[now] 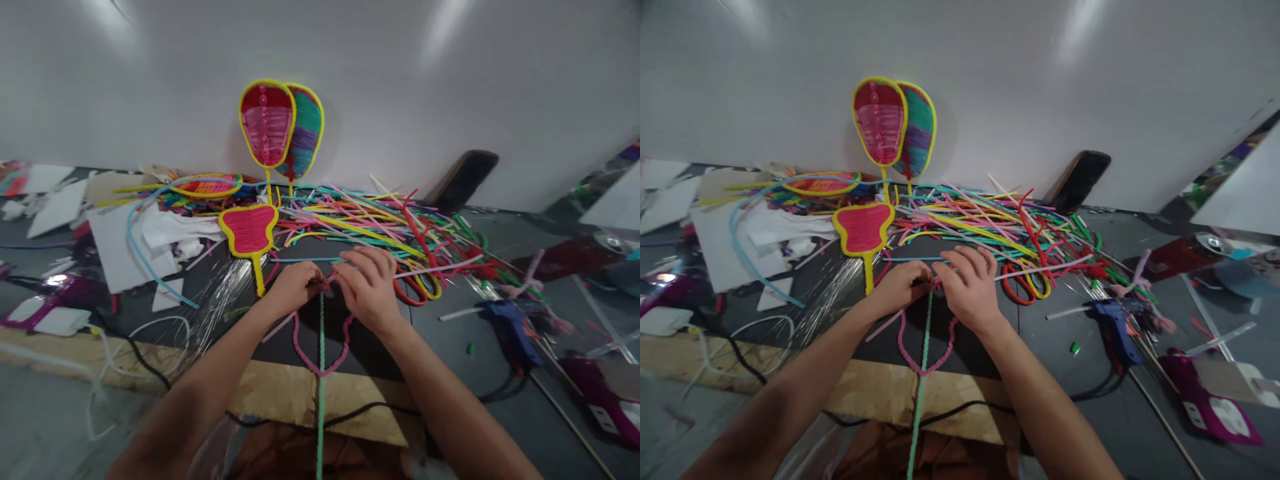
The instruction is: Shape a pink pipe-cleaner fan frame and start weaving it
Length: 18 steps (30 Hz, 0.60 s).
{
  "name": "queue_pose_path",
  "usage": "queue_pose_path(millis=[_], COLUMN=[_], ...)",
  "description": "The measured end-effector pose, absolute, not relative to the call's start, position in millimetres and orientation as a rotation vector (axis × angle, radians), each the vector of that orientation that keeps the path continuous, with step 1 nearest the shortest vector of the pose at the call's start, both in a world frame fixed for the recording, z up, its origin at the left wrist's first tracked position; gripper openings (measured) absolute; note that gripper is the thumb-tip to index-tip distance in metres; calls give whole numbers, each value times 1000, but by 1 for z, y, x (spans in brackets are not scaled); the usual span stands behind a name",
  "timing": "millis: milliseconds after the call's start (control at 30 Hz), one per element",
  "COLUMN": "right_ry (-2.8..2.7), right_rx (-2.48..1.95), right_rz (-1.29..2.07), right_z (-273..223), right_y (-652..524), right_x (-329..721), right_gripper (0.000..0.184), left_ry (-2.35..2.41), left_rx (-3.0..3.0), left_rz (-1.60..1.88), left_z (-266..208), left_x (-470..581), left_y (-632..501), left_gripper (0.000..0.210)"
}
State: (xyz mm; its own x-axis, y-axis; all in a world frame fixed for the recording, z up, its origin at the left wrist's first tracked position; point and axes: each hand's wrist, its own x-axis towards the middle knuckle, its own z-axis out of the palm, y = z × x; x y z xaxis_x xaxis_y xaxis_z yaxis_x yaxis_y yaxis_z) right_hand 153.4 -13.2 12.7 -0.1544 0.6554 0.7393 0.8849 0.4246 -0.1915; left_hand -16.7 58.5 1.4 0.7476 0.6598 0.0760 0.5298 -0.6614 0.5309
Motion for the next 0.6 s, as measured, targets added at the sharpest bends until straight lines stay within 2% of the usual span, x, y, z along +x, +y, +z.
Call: queue_pose_path(millis=[100, 233, 400, 600], right_ry=[-1661, -1755, -2211, -2462], right_rx=[-1304, -1427, -1531, -1840], right_rz=[-313, -53, 225, 174], right_z=[13, 5, -12, -2], right_y=[-12, -8, 3, 20], right_x=[168, 180, 170, 179], right_gripper=[17, 17, 37, 16], left_ry=[879, 872, 855, 833], left_rx=[2378, 2323, 2328, 2411], left_rz=[378, 379, 321, 251], left_z=[5, 9, 10, 7], left_x=[-20, -27, -34, -36], left_y=[57, 56, 58, 59], left_gripper=[14, 14, 16, 16])
